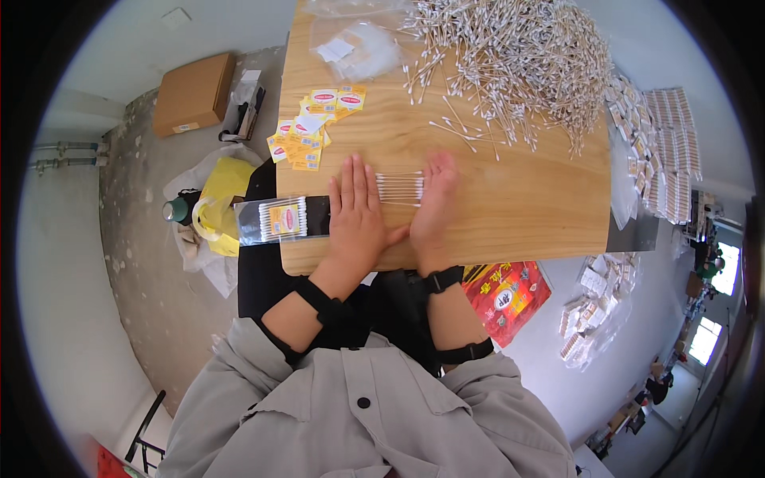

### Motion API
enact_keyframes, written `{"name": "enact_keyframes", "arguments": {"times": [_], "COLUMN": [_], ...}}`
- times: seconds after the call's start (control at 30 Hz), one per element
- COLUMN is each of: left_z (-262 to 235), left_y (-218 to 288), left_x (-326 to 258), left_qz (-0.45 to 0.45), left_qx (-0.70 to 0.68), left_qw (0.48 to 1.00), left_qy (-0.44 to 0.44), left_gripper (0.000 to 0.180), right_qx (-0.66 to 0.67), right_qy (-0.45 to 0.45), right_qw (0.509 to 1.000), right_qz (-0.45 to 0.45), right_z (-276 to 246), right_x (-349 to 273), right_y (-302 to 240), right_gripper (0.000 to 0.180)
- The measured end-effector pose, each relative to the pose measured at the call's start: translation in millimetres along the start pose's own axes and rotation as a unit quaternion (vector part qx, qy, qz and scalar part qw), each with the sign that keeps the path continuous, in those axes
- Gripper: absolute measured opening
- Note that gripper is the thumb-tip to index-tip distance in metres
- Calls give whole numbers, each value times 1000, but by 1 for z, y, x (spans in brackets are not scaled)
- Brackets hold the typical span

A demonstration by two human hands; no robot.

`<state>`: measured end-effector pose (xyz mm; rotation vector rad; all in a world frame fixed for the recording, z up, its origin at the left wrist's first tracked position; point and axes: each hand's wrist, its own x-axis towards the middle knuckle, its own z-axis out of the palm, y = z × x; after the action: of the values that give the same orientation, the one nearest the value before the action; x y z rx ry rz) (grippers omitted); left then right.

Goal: The person sits on the floor and packs cotton swabs into small plastic sleeves. They gather loose swabs from a pile on a wooden board, align them, and insert them into clear plastic packaging. The person then seals the packages and places them on the table.

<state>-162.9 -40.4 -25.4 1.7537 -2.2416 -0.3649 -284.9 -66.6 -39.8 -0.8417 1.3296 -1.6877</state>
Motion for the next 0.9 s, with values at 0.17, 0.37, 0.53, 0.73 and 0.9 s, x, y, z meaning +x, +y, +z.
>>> {"name": "enact_keyframes", "arguments": {"times": [0.17,0.37,0.53,0.73,0.9], "left_z": [-1,-2,-3,-4,-5], "left_y": [1,13,18,14,13], "left_x": [3,4,-1,-17,-18], "left_qz": [6,86,96,114,112], "left_qx": [-16,-15,-1,-20,-24], "left_qw": [1000,996,995,992,992], "left_qy": [19,-5,-38,-48,-50], "left_gripper": [106,101,103,100,98], "right_qx": [29,-375,-526,-451,-359], "right_qy": [26,46,23,-100,-104], "right_qw": [998,922,836,873,923], "right_qz": [46,-80,-157,-159,-89], "right_z": [-5,-34,-50,-46,-50], "right_x": [9,41,81,41,31], "right_y": [-4,-24,-23,-14,-30], "right_gripper": [51,38,25,13,13]}}
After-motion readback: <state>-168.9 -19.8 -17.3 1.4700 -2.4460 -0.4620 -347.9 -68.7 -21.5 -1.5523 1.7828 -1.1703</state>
